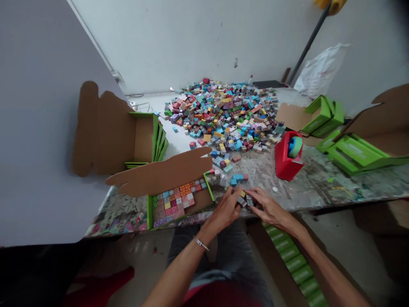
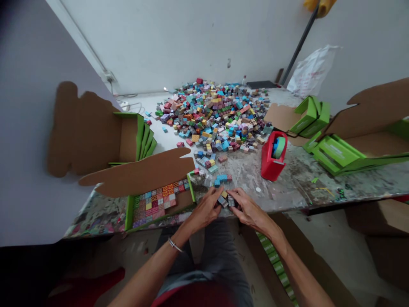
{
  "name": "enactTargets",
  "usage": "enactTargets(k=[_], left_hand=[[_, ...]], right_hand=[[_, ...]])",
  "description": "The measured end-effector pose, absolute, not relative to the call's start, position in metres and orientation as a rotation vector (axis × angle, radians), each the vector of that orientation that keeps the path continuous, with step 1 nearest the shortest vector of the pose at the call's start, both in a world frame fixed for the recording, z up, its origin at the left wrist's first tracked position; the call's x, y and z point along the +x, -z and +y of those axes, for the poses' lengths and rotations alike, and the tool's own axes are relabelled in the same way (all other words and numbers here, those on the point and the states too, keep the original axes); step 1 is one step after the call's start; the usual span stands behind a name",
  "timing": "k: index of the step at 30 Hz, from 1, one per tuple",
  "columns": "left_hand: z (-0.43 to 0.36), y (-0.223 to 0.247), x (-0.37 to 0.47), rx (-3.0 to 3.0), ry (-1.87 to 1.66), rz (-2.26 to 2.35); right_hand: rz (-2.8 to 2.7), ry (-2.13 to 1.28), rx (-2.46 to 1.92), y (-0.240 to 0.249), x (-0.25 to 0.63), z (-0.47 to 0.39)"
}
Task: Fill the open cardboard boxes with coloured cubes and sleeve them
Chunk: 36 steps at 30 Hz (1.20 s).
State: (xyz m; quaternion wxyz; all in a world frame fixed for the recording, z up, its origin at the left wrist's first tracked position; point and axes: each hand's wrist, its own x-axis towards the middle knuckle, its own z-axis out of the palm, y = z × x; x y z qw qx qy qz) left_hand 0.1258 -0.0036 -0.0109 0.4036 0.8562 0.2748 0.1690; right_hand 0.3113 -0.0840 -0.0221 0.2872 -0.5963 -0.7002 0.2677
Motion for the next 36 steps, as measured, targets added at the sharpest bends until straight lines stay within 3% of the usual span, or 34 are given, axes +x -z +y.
enactTargets(k=[36], left_hand=[[-0.012,0.011,0.127,2.212,-0.455,0.787]], right_hand=[[-1.866,-0.626,-1.645,0.014,0.308,-0.074]])
